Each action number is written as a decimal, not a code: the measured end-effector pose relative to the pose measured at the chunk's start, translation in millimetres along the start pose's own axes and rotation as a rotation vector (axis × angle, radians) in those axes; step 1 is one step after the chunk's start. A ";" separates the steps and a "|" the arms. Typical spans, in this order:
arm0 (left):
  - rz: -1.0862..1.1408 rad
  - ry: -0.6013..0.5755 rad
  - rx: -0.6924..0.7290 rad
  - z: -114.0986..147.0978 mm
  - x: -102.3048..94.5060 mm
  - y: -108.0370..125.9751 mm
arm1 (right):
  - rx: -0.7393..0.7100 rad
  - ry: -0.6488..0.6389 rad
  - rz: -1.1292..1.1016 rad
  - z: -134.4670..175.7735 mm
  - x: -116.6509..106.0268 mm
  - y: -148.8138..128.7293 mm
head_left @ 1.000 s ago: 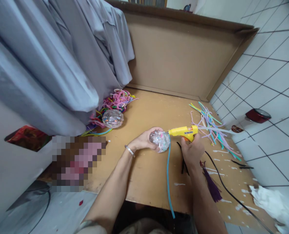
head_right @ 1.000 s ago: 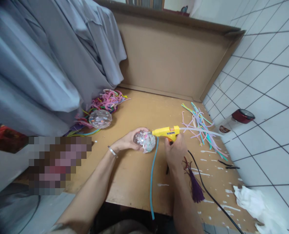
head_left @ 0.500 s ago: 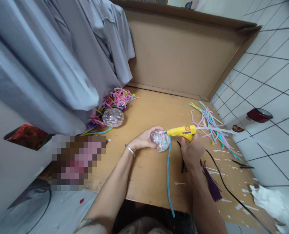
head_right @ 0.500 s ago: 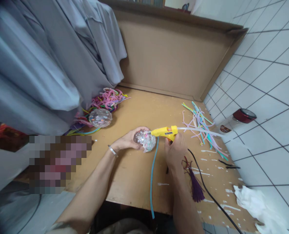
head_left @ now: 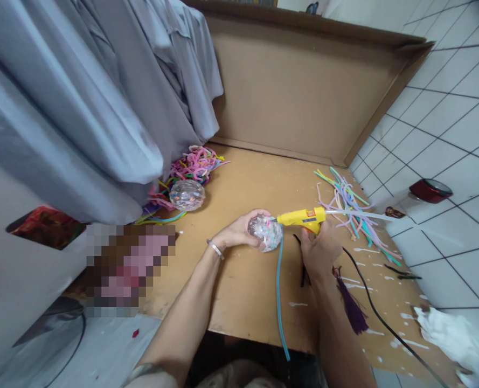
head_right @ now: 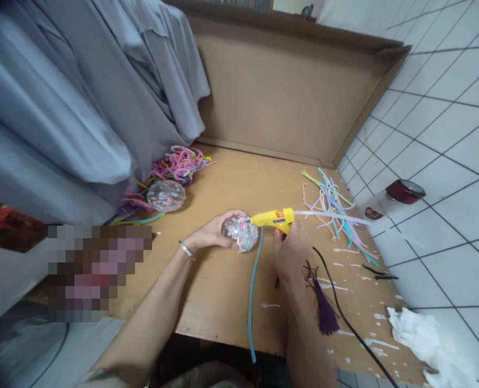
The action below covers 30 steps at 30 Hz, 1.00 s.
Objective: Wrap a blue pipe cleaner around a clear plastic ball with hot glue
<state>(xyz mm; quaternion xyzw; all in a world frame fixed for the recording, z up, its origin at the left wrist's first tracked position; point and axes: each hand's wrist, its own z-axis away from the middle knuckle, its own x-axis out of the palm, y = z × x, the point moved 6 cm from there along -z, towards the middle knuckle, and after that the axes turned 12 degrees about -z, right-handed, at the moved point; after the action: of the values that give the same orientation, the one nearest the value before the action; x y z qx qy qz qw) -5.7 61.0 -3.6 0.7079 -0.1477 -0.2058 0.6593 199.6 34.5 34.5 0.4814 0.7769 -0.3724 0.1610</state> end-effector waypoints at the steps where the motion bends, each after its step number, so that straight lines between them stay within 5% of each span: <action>1: -0.006 0.002 0.001 0.1 -0.1 0.6 | 0.010 -0.004 -0.010 0.0 0.2 1.2; 10: -0.009 -0.008 0.002 -0.4 -0.2 0.2 | 0.079 0.005 -0.091 0.9 4.8 8.2; 15: -0.043 0.021 -0.008 0.0 -2.0 -1.4 | 0.299 0.020 -0.123 -1.8 7.5 26.3; 24: -0.034 0.022 -0.024 0.3 0.6 1.0 | 0.451 -0.048 0.157 -3.7 16.1 91.5; 30: -0.059 0.070 -0.012 -1.4 -5.2 -3.4 | 0.432 -0.046 0.241 -3.8 11.5 87.1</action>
<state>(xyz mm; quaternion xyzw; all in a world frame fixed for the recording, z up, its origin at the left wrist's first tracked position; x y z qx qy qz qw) -9.7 65.0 -6.4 0.7147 -0.1026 -0.2013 0.6619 270.0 67.1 -6.8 0.5853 0.6124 -0.5188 0.1150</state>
